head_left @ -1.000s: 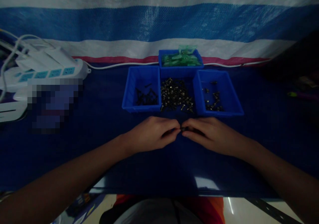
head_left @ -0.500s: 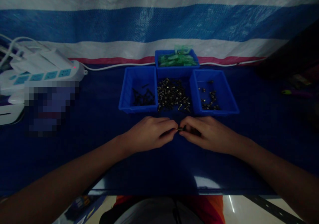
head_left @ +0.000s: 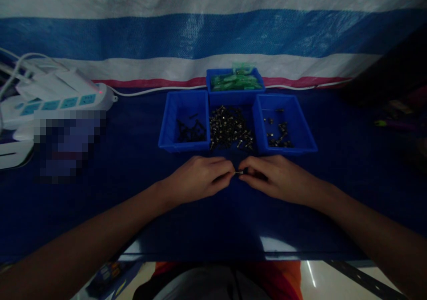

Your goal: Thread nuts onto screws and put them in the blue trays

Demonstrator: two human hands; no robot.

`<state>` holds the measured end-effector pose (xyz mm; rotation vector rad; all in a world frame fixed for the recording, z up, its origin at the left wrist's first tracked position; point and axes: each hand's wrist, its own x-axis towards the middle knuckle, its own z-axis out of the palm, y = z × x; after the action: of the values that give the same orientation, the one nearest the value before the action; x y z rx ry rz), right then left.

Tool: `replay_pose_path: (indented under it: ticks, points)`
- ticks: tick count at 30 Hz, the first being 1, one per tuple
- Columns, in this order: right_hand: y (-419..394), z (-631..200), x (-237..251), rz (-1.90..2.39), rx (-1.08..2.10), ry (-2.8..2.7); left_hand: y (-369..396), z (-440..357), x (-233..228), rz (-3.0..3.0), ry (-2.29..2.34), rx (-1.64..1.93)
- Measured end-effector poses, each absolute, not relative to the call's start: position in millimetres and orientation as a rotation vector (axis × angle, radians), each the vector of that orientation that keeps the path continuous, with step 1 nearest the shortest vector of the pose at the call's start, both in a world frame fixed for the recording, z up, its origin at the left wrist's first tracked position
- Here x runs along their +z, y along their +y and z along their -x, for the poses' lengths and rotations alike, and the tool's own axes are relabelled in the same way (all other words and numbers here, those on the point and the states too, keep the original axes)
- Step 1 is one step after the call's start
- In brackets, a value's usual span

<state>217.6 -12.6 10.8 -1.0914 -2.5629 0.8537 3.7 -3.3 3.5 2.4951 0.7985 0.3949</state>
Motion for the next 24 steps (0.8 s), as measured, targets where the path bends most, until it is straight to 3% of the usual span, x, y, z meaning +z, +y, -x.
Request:
replay_pose_path:
  ticks: [24]
  points:
    - [-13.2, -215.0, 11.3, 1.089, 0.704, -2.657, -4.0, -4.5, 2.8, -2.516, 0.876, 0.446]
